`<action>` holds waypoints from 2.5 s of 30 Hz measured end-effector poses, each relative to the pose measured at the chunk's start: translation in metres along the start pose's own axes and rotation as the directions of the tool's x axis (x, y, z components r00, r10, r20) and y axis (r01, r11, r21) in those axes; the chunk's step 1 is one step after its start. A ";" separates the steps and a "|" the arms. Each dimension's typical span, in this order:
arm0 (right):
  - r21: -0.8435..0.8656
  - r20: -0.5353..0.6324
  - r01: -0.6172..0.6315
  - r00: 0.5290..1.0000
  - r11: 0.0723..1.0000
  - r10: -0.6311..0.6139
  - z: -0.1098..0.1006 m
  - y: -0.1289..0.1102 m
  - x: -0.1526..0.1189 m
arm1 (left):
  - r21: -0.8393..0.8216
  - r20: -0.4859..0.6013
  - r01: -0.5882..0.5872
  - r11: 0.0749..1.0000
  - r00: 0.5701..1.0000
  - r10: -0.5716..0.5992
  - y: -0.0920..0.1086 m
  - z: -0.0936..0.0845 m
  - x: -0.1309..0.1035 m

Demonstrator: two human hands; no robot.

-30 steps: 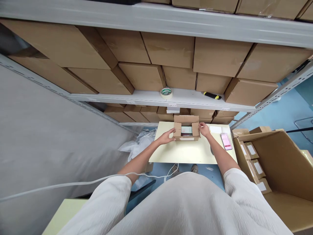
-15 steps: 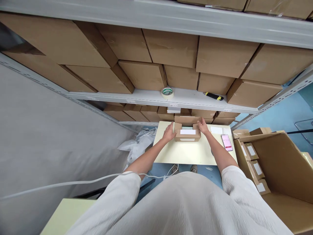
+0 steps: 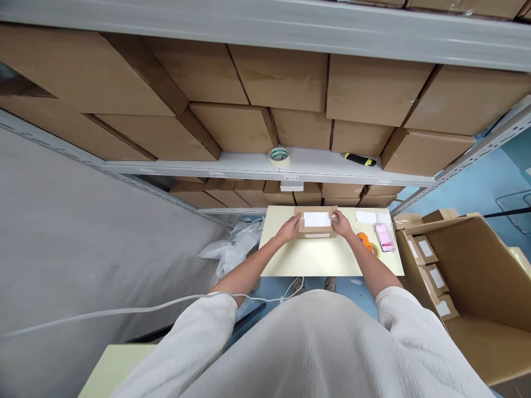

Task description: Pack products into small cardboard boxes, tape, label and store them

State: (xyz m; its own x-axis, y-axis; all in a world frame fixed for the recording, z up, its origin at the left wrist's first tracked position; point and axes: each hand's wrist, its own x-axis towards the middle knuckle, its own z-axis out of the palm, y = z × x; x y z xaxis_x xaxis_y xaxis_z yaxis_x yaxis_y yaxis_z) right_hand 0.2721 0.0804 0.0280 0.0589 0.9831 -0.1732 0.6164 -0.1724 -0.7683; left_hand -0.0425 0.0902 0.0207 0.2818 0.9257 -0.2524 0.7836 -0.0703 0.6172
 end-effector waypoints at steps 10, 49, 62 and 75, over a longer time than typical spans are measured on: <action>0.033 -0.007 -0.010 1.000 0.999 0.010 0.003 0.001 -0.037 | 0.034 0.037 -0.005 0.999 0.999 0.004 0.005 0.004 -0.019; -0.444 -0.185 -0.490 0.869 0.750 0.458 -0.028 0.112 -0.145 | 0.325 0.140 -0.279 0.904 0.959 0.246 0.056 0.041 -0.044; 0.030 -0.139 -0.165 0.976 0.986 0.167 -0.088 0.024 -0.094 | 0.310 0.135 -0.303 0.901 0.952 0.274 0.052 0.037 -0.040; 0.402 0.164 -0.060 0.986 0.914 -0.008 -0.097 -0.036 -0.042 | 0.250 0.166 -0.372 0.894 0.926 0.339 0.043 0.018 -0.037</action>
State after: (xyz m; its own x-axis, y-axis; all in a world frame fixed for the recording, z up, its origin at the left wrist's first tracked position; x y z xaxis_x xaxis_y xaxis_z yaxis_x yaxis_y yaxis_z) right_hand 0.3236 0.0517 0.1230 -0.0755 0.9609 -0.2663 0.2444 -0.2411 -0.9392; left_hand -0.0093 0.0462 0.0429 0.6185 0.7717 -0.1481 0.7340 -0.5001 0.4595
